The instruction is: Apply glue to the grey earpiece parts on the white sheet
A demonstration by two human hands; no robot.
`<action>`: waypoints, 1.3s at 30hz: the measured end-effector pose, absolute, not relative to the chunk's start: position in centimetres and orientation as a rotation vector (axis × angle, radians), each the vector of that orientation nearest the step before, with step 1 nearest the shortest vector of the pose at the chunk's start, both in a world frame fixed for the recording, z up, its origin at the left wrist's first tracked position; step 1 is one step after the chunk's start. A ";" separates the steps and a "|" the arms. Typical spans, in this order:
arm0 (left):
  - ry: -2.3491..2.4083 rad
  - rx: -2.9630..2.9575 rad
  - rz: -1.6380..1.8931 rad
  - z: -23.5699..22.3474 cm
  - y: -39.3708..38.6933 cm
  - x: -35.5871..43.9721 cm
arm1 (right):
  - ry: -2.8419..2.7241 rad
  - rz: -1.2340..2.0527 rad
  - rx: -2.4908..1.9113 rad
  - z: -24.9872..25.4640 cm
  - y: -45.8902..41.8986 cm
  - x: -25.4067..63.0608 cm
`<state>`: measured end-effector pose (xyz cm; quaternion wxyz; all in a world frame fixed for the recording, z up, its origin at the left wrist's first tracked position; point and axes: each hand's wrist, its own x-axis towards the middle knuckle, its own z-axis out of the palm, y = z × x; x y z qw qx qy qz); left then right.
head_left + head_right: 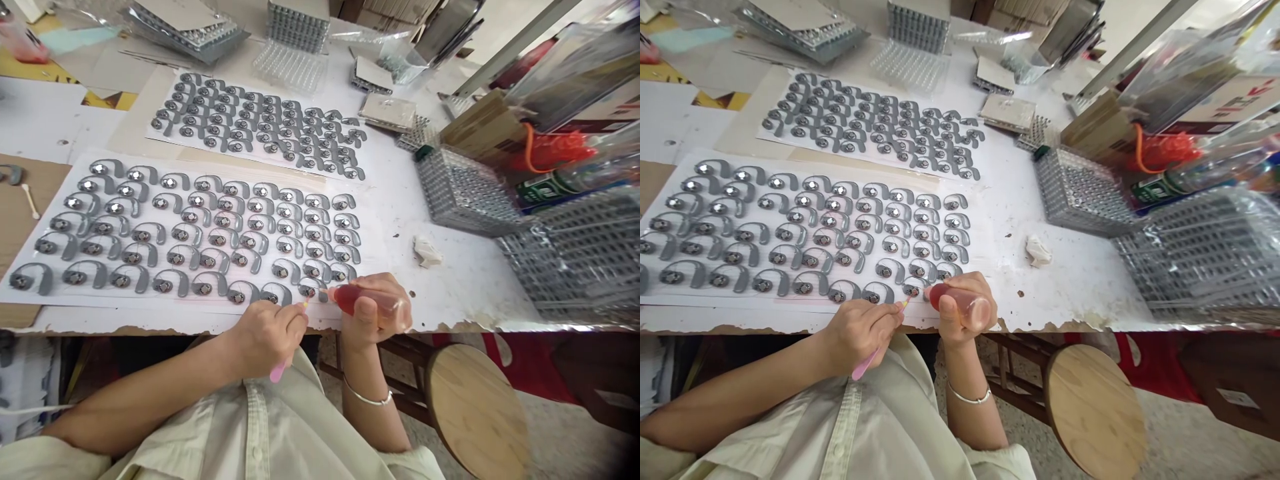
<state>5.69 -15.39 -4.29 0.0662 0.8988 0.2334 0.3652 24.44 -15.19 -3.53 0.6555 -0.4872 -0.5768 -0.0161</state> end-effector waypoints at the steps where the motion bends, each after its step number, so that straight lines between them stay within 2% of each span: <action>1: 0.699 2.707 1.103 -4.3 -15.4 5.7 | -1.314 -0.021 -1.114 -3.6 -15.2 24.5; 10: 0.699 2.721 1.116 -4.1 -15.3 5.7 | -1.326 0.027 -1.112 -4.3 -15.0 24.7; 30: 0.670 2.668 1.108 -3.1 -14.8 5.7 | -1.382 -0.081 -1.113 -4.0 -15.4 24.7; 39: 0.747 2.641 0.998 -2.4 -14.4 5.6 | -1.384 -0.100 -1.122 -4.1 -15.4 24.7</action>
